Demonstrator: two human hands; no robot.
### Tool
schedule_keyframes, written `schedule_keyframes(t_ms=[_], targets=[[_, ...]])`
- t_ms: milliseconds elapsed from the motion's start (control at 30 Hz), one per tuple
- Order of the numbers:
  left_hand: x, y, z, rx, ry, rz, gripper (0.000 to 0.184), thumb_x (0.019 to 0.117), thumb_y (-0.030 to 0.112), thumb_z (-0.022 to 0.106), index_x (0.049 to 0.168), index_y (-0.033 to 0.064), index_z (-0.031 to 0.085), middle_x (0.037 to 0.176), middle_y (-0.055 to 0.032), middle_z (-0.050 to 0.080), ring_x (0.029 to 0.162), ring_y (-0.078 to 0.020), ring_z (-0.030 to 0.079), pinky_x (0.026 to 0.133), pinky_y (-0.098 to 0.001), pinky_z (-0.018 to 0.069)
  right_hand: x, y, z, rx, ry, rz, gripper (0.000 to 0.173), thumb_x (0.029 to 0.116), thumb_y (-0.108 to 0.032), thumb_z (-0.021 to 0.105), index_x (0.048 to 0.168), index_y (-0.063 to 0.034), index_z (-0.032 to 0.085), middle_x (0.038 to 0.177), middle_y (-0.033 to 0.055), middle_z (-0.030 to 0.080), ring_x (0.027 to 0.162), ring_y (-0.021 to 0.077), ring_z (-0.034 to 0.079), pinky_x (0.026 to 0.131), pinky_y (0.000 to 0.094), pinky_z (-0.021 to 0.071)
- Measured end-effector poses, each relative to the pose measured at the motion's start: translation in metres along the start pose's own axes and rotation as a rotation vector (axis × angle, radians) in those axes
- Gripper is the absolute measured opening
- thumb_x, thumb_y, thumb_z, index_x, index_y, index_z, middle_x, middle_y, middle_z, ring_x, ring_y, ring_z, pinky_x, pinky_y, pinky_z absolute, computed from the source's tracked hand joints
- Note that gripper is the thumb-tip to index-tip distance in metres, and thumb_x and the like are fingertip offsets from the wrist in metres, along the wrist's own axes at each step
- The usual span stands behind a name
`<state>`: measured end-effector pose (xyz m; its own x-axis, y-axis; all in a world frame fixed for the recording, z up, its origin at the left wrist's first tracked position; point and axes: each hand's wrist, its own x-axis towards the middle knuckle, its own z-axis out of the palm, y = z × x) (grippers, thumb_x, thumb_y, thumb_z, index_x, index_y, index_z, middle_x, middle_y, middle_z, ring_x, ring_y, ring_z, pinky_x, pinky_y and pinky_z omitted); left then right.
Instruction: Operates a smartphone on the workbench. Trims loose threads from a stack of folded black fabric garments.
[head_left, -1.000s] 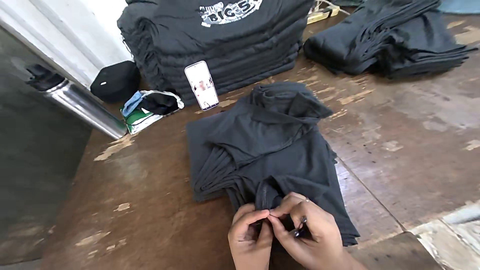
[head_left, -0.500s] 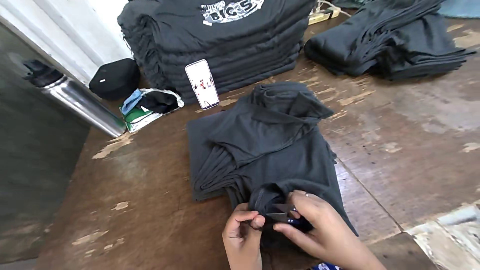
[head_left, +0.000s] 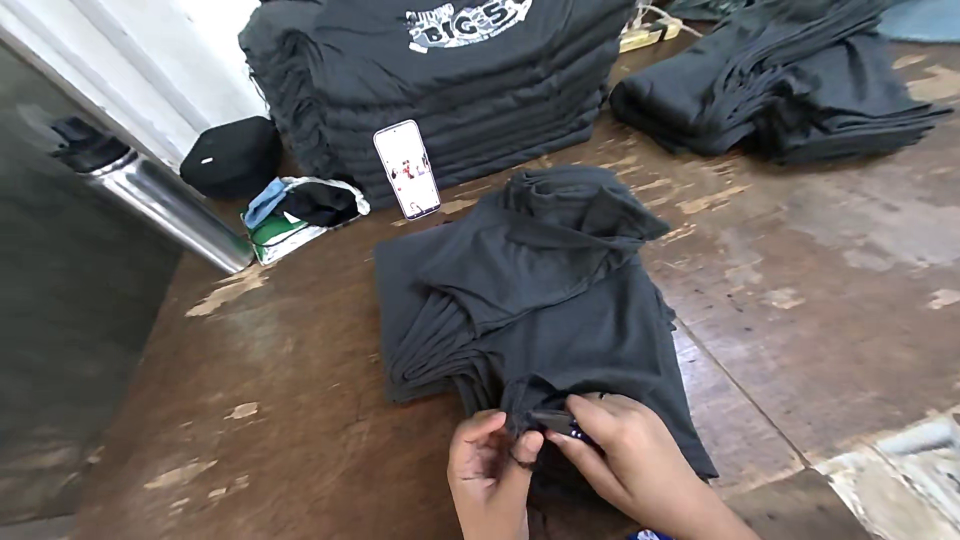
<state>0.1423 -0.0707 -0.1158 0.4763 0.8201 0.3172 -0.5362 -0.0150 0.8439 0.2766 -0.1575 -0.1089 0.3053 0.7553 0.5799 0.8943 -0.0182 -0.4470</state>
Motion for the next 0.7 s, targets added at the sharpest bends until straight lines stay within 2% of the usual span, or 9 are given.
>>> schedule_keyframes(t_ms=[67,133,200,267,467,700], targets=[[0.0004,0.001,0.0013,0.004,0.041,-0.028,0.024,0.0896,0.011,0.077,0.112,0.0212,0.075,0.105,0.0065,0.074,0.093,-0.0011,0.07,0.085,-0.0187,0.058,-0.0027,0.002,-0.0008,0.024,0.028,0.057,0.046,0.1066,-0.048,0.043,0.081,-0.012,0.055,0.059,-0.001,0.045,0.052,0.011,0.047,0.048,0.0266,0.0387],[0.0005,0.0015,0.0023,0.005,0.083,-0.04,0.015,0.0906,0.017,0.076,0.104,0.0226,0.077,0.1,0.009,0.073,0.091,0.0013,0.068,0.083,-0.0163,0.0571,-0.0054,0.0038,-0.0011,0.033,0.035,0.077,0.045,0.1053,-0.049,0.046,0.081,-0.0118,0.054,0.059,-0.0019,0.043,0.052,0.0089,0.045,0.048,0.0245,0.0368],[0.0001,0.0015,0.0027,-0.001,0.122,-0.056,0.007,0.0906,0.022,0.077,0.098,0.0214,0.077,0.097,0.0075,0.074,0.09,0.0004,0.069,0.082,-0.0177,0.0579,-0.0071,0.0046,-0.0009,0.03,0.034,0.069,0.044,0.1045,-0.05,0.048,0.081,-0.0124,0.053,0.059,-0.0025,0.043,0.052,0.0083,0.044,0.048,0.0237,0.0359],[-0.0009,0.0018,0.0024,0.002,0.133,-0.07,0.008,0.0911,0.026,0.076,0.094,0.0187,0.075,0.097,0.0046,0.074,0.092,-0.0021,0.07,0.083,-0.0201,0.0585,-0.0083,0.0052,-0.0008,0.029,0.032,0.049,0.044,0.1037,-0.049,0.05,0.079,-0.0132,0.052,0.06,-0.0023,0.044,0.053,0.009,0.045,0.049,0.0243,0.0367],[-0.0018,0.0028,0.0002,-0.004,0.014,-0.012,0.008,0.0939,0.023,0.073,0.097,0.0163,0.074,0.11,0.0033,0.071,0.101,-0.0021,0.067,0.085,-0.0176,0.0564,-0.008,0.0047,0.0004,-0.011,0.018,-0.032,0.039,0.1009,-0.044,0.055,0.076,-0.0145,0.055,0.063,0.0003,0.052,0.057,0.0138,0.054,0.051,0.0289,0.0427],[-0.0031,0.0017,0.0003,0.061,-0.057,0.053,0.009,0.0906,0.014,0.077,0.099,0.0131,0.077,0.113,0.0021,0.07,0.101,-0.0017,0.066,0.084,-0.0154,0.0565,-0.003,0.0001,0.0034,-0.078,0.026,-0.114,0.038,0.1057,-0.041,0.044,0.079,-0.0155,0.054,0.062,-0.0004,0.051,0.057,0.0155,0.054,0.052,0.0303,0.0424]])
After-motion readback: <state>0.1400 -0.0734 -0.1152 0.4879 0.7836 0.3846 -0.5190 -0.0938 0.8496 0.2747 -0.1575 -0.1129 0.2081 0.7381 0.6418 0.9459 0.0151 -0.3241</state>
